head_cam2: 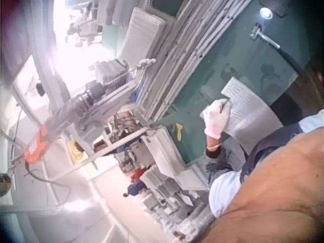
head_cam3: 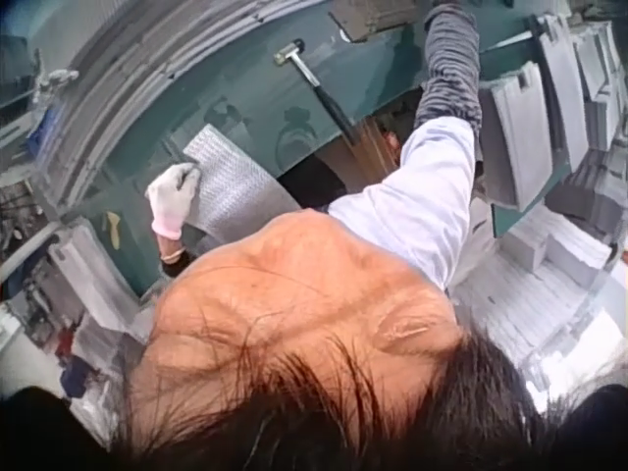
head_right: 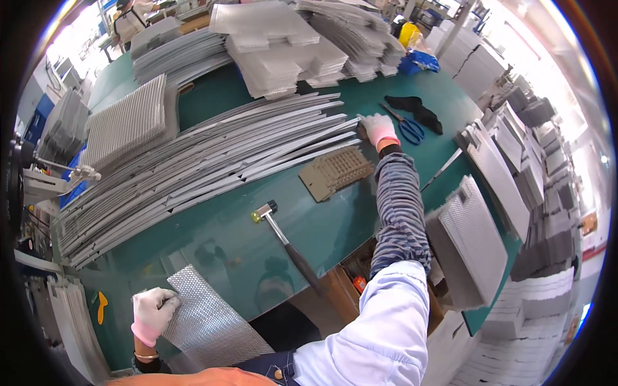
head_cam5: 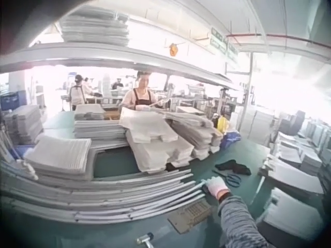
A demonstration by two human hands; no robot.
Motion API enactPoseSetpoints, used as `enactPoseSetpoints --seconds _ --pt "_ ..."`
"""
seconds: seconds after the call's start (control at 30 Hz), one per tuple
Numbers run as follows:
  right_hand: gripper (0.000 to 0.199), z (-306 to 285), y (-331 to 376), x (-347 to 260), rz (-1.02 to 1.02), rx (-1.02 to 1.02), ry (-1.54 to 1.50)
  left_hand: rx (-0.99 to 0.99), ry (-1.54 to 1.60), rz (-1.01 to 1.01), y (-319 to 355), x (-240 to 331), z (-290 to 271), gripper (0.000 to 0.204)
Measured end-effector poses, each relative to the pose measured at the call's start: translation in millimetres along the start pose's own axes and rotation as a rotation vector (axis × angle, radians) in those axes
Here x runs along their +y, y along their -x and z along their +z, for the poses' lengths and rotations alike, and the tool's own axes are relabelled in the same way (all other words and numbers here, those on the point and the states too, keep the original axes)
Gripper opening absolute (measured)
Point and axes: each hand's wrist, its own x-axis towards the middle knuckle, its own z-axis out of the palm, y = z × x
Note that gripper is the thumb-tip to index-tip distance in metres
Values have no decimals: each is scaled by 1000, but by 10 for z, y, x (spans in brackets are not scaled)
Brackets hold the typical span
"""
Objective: Assembling industrial metal mesh filters into frames using manual and power tools.
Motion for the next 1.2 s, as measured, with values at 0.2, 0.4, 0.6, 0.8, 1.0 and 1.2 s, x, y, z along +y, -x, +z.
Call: enactPoseSetpoints --seconds 0.2,0.4,0.6,0.8,1.0,1.2 --pt "35 -112 294 0 116 109 -245 -12 5 -5 25 -76 73 11" --pt "58 -359 801 105 380 601 -677 -22 30 77 146 -226 143 13" --pt "44 -1738 1681 -1759 -157 -211 -1738 -75 64 38 397 -469 55 19" --pt "35 -2049 2088 -3501 -363 -719 -1951 -13 -61 121 708 -758 307 26" --pt "16 -1691 2011 -3826 -649 -78 -1316 60 -44 2 1023 -718 360 58" --pt "13 -2251 1927 -3949 -877 248 -805 143 -279 165 1019 -720 470 65"
